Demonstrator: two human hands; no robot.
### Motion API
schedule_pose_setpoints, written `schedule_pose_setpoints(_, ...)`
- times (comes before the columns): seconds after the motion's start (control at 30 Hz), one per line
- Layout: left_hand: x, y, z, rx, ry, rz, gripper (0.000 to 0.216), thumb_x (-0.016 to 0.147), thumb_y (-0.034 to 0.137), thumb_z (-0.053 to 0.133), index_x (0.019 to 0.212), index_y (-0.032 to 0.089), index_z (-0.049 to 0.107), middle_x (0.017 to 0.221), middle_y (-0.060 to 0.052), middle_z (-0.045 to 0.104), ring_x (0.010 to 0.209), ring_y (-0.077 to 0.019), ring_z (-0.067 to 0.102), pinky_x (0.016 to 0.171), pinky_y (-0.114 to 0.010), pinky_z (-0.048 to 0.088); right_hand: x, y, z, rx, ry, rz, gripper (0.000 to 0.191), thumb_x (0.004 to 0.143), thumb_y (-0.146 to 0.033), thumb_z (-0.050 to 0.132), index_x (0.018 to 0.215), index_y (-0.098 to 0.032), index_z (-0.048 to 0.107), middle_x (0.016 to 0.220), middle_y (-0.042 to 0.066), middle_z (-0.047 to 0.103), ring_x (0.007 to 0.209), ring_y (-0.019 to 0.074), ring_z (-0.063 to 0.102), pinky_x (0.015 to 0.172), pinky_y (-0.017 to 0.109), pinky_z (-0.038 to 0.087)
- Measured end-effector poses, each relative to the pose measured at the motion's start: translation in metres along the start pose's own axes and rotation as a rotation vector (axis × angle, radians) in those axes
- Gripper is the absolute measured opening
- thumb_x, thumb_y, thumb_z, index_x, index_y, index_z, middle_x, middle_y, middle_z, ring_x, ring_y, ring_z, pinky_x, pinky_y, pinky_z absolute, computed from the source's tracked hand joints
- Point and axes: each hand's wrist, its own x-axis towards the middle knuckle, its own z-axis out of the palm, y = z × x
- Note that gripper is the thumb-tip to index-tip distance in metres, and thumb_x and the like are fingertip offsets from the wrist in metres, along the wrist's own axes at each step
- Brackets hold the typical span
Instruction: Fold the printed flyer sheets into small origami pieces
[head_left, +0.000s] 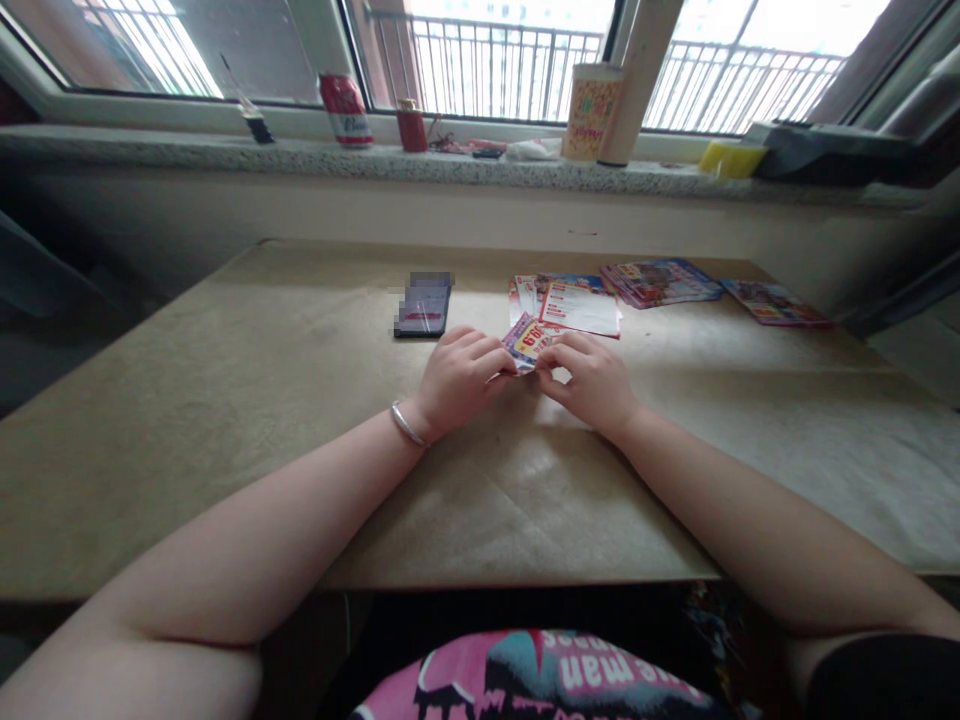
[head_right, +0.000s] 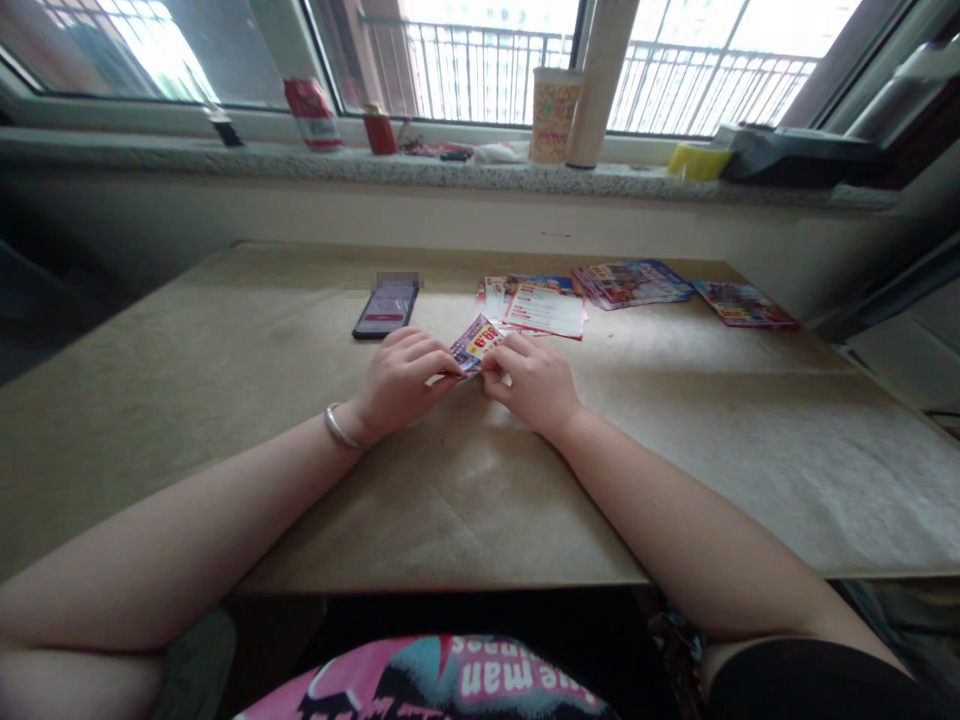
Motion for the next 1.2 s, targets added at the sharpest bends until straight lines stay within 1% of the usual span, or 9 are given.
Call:
schedule_pose_setpoints(0.2,-0.0006,0.0009,-0.0004,-0.037,-0.017,-0.050,0.021,0.092,0.032,0.056,0.075,0.021,0.063,0.078,-0.001,0.067,0.074,-0.0152,0.059,0.079,-0.032,0.041,-0.0010,-0.0007,-0.0005,0.031,0.006,0.014,0.005,0.080,-0.019,0.060,0.080,-0.024,0.061,0.083,0.002,0.064,0.081,0.0185,0.060,0.071,0.031,0.047)
schedule_pose_setpoints(0.4,-0.0024,-0.0016,0.0007,-0.052,0.004,-0.069,0.021,0.092,0.032,0.057,0.075,0.021,0.063,0.079,-0.001,0.068,0.074,-0.0146,0.059,0.078,-0.032,0.041,-0.0010,0.0038,-0.0053,0.167,0.052,0.125,0.009,0.077,-0.014,0.057,0.078,-0.023,0.056,0.077,0.001,0.060,0.069,0.0153,0.056,0.063,0.029,0.045)
schedule_pose_setpoints(0.47,-0.0024,-0.0017,0.0010,-0.057,0.017,-0.063,0.021,0.092,0.032,0.057,0.075,0.021,0.063,0.079,-0.001,0.067,0.074,-0.0145,0.059,0.078,-0.032,0.041,-0.0009,0.0038,-0.0067,0.175,0.062,0.111,0.009,0.077,-0.014,0.058,0.078,-0.023,0.055,0.076,0.001,0.059,0.069,0.0153,0.055,0.063,0.028,0.045)
schedule_pose_setpoints(0.63,-0.0006,0.0001,-0.0006,-0.023,0.022,-0.030,0.023,0.093,0.030,0.056,0.074,0.020,0.064,0.077,0.000,0.066,0.073,-0.0140,0.058,0.079,-0.031,0.041,-0.0009,-0.0010,-0.0061,0.129,-0.023,-0.009,0.006,0.080,-0.017,0.059,0.082,-0.023,0.058,0.081,0.002,0.062,0.077,0.0166,0.057,0.070,0.028,0.045)
schedule_pose_setpoints(0.83,0.0002,0.0003,-0.0031,-0.006,0.024,-0.002,0.024,0.093,0.031,0.056,0.074,0.021,0.066,0.076,0.000,0.067,0.073,-0.0135,0.057,0.079,-0.031,0.041,-0.0011,-0.0033,-0.0049,0.049,-0.023,0.033,0.006,0.083,-0.018,0.057,0.080,-0.023,0.060,0.082,0.002,0.064,0.077,0.0167,0.058,0.070,0.028,0.044)
schedule_pose_setpoints(1.0,-0.0008,-0.0015,-0.0021,-0.025,0.034,0.034,0.018,0.091,0.031,0.060,0.076,0.022,0.066,0.080,0.002,0.069,0.075,-0.0136,0.057,0.081,-0.030,0.041,-0.0012,-0.0051,-0.0066,-0.033,-0.047,0.008,0.008,0.083,-0.018,0.056,0.078,-0.023,0.060,0.083,0.002,0.065,0.081,0.0179,0.059,0.073,0.028,0.045)
schedule_pose_setpoints(1.13,-0.0025,-0.0032,0.0000,-0.043,0.035,0.028,0.007,0.088,0.030,0.064,0.086,0.024,0.068,0.089,0.001,0.069,0.084,-0.0155,0.057,0.084,-0.031,0.042,-0.0005,-0.0035,-0.0077,-0.057,-0.028,0.015,0.009,0.083,-0.018,0.056,0.078,-0.023,0.061,0.080,0.002,0.065,0.080,0.0180,0.059,0.072,0.029,0.045)
schedule_pose_setpoints(1.2,-0.0039,-0.0046,0.0009,-0.053,0.033,-0.019,0.006,0.087,0.024,0.064,0.091,0.025,0.068,0.096,-0.001,0.067,0.091,-0.0168,0.057,0.087,-0.033,0.042,-0.0002,-0.0008,-0.0088,-0.044,-0.026,0.027,0.008,0.083,-0.018,0.057,0.077,-0.023,0.061,0.079,0.002,0.064,0.079,0.0181,0.059,0.072,0.029,0.045)
